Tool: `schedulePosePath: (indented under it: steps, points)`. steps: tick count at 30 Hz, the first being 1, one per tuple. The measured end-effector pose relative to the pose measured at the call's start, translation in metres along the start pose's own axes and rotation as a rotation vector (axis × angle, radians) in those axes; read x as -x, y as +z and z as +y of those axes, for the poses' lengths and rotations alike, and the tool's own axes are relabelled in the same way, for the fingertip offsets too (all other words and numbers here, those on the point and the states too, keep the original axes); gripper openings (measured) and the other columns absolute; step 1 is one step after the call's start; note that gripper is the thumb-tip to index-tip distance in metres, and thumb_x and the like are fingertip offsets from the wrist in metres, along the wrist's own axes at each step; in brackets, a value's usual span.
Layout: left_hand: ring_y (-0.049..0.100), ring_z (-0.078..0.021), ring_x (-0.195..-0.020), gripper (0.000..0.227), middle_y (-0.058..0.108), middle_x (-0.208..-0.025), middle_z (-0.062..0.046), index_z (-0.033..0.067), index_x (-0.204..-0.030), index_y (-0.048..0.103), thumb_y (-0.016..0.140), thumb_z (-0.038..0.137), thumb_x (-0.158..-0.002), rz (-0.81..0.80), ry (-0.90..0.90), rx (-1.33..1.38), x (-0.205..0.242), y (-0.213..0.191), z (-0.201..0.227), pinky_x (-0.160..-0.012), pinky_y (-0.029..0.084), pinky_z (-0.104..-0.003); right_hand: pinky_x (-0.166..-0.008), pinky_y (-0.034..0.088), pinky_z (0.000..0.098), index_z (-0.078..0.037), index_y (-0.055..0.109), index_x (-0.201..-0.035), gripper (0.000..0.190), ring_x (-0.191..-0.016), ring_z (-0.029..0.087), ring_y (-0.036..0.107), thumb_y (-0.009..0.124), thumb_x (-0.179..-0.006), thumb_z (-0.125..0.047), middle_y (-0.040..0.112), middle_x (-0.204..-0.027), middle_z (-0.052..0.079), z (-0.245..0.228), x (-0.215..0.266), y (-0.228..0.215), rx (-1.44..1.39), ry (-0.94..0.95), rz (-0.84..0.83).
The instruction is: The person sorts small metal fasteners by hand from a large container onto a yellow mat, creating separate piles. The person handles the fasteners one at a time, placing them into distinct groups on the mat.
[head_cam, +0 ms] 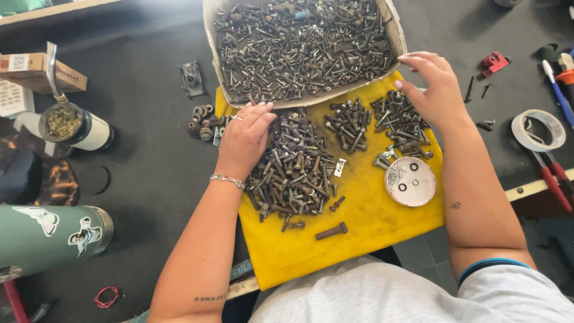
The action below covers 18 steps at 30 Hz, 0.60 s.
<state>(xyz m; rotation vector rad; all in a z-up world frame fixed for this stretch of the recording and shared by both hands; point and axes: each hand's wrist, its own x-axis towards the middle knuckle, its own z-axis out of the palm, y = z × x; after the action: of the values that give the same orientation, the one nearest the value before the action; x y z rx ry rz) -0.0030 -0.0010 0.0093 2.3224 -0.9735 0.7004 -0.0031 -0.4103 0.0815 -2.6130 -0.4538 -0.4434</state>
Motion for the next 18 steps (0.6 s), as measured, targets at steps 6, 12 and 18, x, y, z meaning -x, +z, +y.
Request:
schedulePosePath:
  steps: [6, 12, 18]
  points:
    - [0.071, -0.0251, -0.112, 0.027, 0.074, -0.119, -0.005, 0.0134, -0.115, 0.073, 0.065, 0.001, -0.093, 0.128, 0.017, -0.054, 0.007, 0.018, -0.013, -0.108, 0.053, -0.039, -0.104, 0.049, 0.0453, -0.013, 0.076, -0.129, 0.028, -0.117, 0.036, 0.067, 0.077, -0.102, -0.018, 0.073, -0.129, 0.009, 0.034, 0.003, 0.023, 0.029, -0.234, 0.081]
    - [0.071, -0.0244, -0.111, 0.026, 0.075, -0.117, -0.005, 0.0137, -0.113, 0.074, 0.065, 0.001, -0.092, 0.127, 0.016, -0.085, 0.006, 0.019, -0.011, -0.108, 0.053, -0.038, -0.098, 0.053, 0.0479, -0.011, 0.077, -0.128, 0.029, -0.11, 0.038, 0.069, 0.078, -0.099, -0.016, 0.074, -0.127, 0.012, 0.033, 0.003, 0.017, 0.055, -0.233, 0.065]
    - [0.071, -0.0255, -0.112, 0.03, 0.075, -0.116, -0.006, 0.0132, -0.116, 0.073, 0.064, -0.002, -0.092, 0.12, 0.003, -0.053, 0.004, 0.013, -0.003, -0.109, 0.053, -0.039, -0.1, 0.053, 0.0466, -0.009, 0.076, -0.128, 0.029, -0.109, 0.038, 0.069, 0.078, -0.099, -0.012, 0.072, -0.127, 0.015, 0.038, 0.004, 0.026, 0.017, -0.188, 0.073]
